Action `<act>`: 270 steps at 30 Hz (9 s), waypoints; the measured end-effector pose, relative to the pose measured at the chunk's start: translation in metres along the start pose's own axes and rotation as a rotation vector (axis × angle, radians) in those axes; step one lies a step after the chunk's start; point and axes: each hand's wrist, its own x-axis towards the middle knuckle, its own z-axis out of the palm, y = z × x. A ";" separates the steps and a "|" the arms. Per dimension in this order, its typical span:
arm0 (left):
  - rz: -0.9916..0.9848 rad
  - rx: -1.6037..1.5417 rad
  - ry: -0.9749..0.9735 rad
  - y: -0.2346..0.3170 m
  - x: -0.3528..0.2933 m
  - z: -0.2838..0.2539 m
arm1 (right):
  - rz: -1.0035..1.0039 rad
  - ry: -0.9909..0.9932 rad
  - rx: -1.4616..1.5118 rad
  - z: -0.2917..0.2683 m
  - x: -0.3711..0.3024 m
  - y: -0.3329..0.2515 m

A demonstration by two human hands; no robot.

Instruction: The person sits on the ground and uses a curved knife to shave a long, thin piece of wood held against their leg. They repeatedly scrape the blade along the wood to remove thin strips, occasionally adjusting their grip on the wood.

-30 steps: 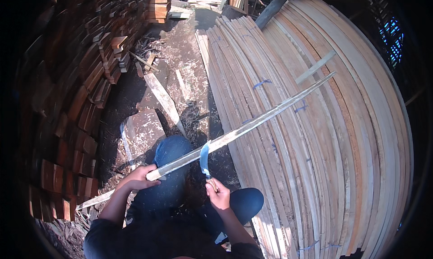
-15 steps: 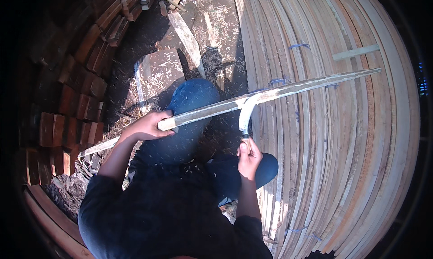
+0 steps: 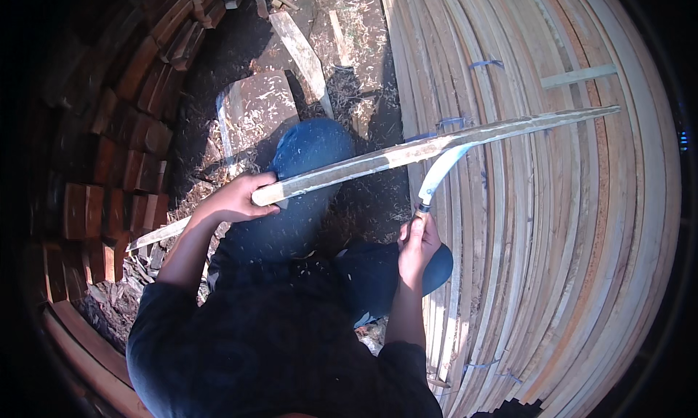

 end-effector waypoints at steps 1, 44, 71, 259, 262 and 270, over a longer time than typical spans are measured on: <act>-0.008 0.003 -0.002 0.001 0.002 0.000 | 0.066 -0.101 -0.143 -0.003 -0.005 0.003; -0.039 0.001 -0.006 0.003 -0.004 0.000 | -0.047 -0.183 -0.276 -0.017 0.010 0.004; -0.038 0.083 -0.020 0.001 0.000 0.000 | -0.098 -0.259 -0.302 -0.003 -0.004 0.031; -0.274 0.424 0.059 0.004 -0.049 0.024 | -0.054 0.013 -0.109 -0.017 -0.025 0.026; -0.245 0.391 0.111 0.003 -0.054 0.029 | -0.182 -0.483 -0.591 -0.016 -0.032 0.020; -0.250 0.419 0.092 -0.006 -0.054 0.028 | -0.317 -0.367 -0.626 -0.013 -0.029 0.026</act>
